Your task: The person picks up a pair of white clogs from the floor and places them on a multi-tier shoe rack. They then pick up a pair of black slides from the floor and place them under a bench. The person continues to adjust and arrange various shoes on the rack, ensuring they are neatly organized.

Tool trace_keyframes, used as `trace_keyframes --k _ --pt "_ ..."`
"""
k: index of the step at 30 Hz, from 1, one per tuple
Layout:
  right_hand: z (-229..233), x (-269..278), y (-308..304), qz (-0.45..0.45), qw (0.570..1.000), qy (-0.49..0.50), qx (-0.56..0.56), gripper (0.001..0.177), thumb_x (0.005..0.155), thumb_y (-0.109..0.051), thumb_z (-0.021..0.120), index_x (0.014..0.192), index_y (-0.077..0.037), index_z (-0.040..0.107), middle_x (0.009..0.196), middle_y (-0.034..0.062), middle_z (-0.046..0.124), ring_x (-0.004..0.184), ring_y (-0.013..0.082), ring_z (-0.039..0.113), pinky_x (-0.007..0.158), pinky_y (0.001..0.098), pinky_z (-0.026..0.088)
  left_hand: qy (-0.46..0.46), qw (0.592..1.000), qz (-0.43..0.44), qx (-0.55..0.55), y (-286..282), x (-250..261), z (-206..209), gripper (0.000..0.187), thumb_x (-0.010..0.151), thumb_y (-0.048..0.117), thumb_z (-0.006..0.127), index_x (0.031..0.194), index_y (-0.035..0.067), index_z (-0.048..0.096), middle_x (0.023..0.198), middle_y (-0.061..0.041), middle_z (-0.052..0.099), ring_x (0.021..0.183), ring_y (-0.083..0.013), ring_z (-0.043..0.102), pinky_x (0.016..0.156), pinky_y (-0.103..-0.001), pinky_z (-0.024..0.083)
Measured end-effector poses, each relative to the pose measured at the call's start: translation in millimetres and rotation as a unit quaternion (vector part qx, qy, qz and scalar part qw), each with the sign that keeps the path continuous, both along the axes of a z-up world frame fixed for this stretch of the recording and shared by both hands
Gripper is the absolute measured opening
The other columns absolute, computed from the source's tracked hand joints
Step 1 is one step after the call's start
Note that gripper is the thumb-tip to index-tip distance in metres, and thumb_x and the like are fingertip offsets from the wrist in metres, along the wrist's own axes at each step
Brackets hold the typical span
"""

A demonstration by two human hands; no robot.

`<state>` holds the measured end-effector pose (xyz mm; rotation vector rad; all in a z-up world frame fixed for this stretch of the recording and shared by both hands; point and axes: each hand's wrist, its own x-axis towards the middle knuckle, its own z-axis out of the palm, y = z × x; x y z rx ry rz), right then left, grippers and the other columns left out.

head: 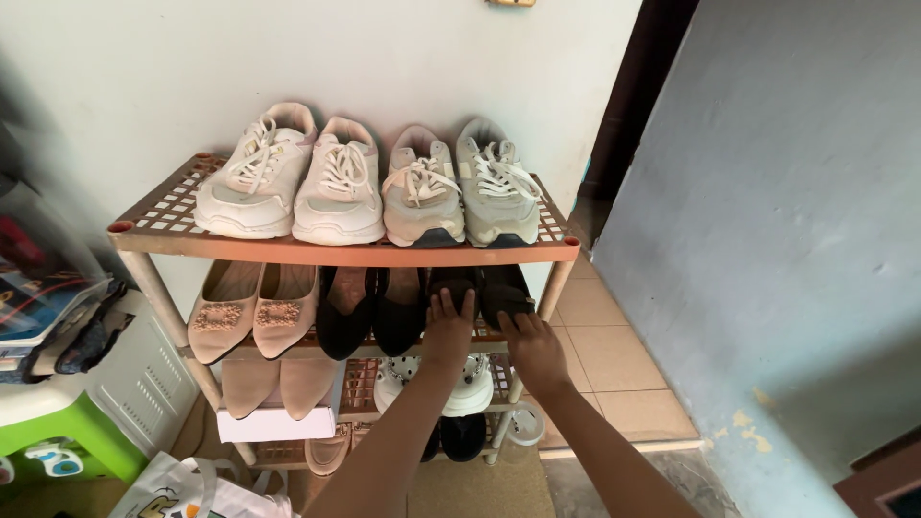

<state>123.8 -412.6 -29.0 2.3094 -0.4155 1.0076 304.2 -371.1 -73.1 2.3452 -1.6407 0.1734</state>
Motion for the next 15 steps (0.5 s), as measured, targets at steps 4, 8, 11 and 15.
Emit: trace_keyframes --k 4,8,11,15 --pt "-18.0 1.9 -18.1 -0.01 1.0 -0.008 0.007 0.034 0.083 -0.013 0.065 0.115 -0.013 0.074 0.089 0.007 0.064 0.081 0.0256 0.065 0.068 0.0367 0.053 0.02 0.999 0.023 0.041 -1.5 -6.4 13.0 0.09 0.09 -0.001 0.065 0.166 0.018 0.02 0.156 -0.04 0.035 0.147 -0.0563 0.034 0.117 -0.061 0.035" --pt "-26.5 8.0 -27.9 -0.021 0.999 0.002 0.029 0.036 0.081 -0.012 0.067 0.117 -0.013 0.073 0.088 0.0067 0.062 0.081 0.0257 0.064 0.068 0.0372 0.053 -0.004 0.997 0.079 0.007 -4.9 -12.1 9.5 0.071 0.097 0.007 0.054 0.163 0.017 0.029 0.145 -0.043 0.047 0.138 -0.0609 0.044 0.105 -0.061 0.045" --pt "-27.1 8.6 -26.4 -0.032 0.999 0.006 0.032 0.034 0.082 -0.011 0.066 0.115 -0.014 0.074 0.087 0.0068 0.062 0.081 0.0261 0.064 0.068 0.0369 0.053 -0.009 0.994 0.104 0.012 -15.2 -21.1 -1.0 0.067 0.1 0.012 0.053 0.163 0.015 0.03 0.144 -0.045 0.047 0.137 -0.062 0.044 0.105 -0.062 0.044" --pt "-26.6 10.1 -23.6 -0.043 0.999 0.012 0.026 0.033 0.082 -0.011 0.069 0.114 -0.014 0.075 0.087 0.0074 0.064 0.083 0.0258 0.066 0.069 0.0368 0.054 -0.034 0.992 0.109 0.05 -18.6 -28.1 -7.9 0.071 0.105 0.025 0.053 0.165 0.008 0.02 0.147 -0.048 0.04 0.14 -0.0634 0.039 0.108 -0.065 0.04"
